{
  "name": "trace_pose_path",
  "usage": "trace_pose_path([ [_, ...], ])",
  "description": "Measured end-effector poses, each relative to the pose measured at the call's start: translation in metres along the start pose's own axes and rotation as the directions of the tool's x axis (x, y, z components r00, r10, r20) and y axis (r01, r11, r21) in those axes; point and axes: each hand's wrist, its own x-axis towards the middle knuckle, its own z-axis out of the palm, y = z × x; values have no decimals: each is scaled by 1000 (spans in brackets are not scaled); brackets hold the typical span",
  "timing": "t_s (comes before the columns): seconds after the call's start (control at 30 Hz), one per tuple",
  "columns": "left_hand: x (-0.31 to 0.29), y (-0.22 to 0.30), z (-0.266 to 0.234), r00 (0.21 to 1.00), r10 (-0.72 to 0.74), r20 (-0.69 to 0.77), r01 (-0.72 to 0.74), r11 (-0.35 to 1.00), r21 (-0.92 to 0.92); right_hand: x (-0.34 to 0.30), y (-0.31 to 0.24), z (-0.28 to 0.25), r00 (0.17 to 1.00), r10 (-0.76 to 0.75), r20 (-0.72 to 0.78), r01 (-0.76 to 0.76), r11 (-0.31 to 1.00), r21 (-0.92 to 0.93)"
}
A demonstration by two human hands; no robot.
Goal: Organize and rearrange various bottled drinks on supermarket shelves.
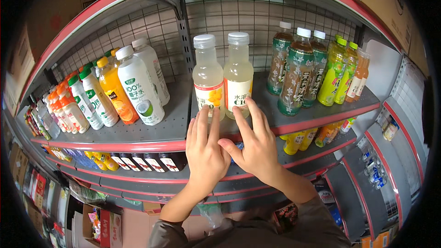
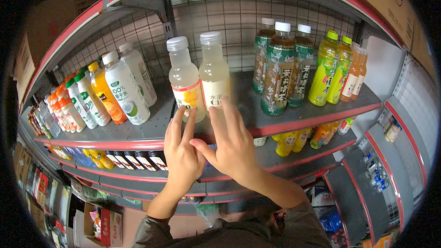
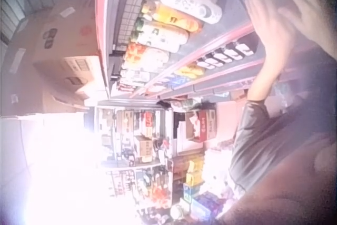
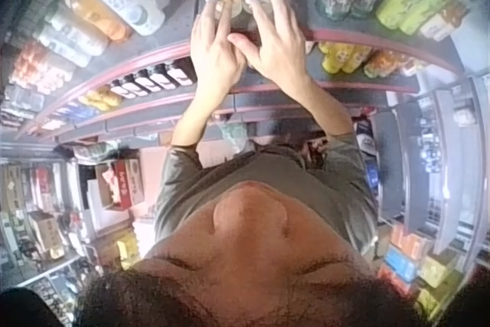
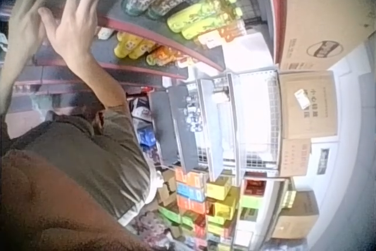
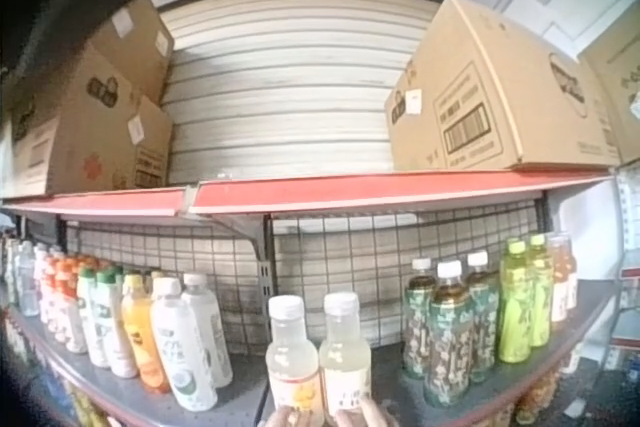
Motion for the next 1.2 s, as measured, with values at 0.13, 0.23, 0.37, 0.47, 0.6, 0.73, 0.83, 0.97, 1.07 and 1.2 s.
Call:
trace_pose_path([
  [0.13, 5, -2, 6, 1000, -4, -4, 4, 1000, -7, 3, 5, 6, 998, 57, 36, -59, 997, 49],
  [0.23, 9, -4, 9, 1000, -10, 5, 10, 1000, 4, 9, 10, 7, 998, 38, 43, -40, 999, 30],
  [0.37, 14, -4, 11, 999, -16, 33, 15, 999, 41, 12, 16, 10, 998, 41, 56, -43, 998, 38],
  [0.47, 15, -9, 14, 999, -5, 50, 1, 998, 67, 14, 19, 13, 997, 33, 64, -35, 999, 36],
  [0.6, 18, -14, 19, 998, -20, 62, 15, 997, 75, 16, 20, 16, 993, 72, 89, -77, 996, 45],
  [0.73, 20, -12, 21, 995, -65, 77, 57, 993, 99, 17, 21, 15, 982, 136, 127, -148, 985, 86],
  [0.83, 21, -11, 22, 994, -76, 79, 67, 992, 111, 17, 21, 16, 982, 139, 128, -149, 986, 75],
  [0.97, 19, -13, 24, 996, -58, 60, 49, 988, 146, 16, 24, 18, 984, 111, 139, -115, 993, 25],
  [1.07, 16, -14, 25, 998, -44, 47, 35, 984, 175, 16, 21, 19, 981, 127, 147, -134, 990, 45],
  [1.2, 18, -12, 23, 997, -31, 64, 22, 990, 141, 16, 19, 17, 979, 145, 146, -154, 986, 58],
])
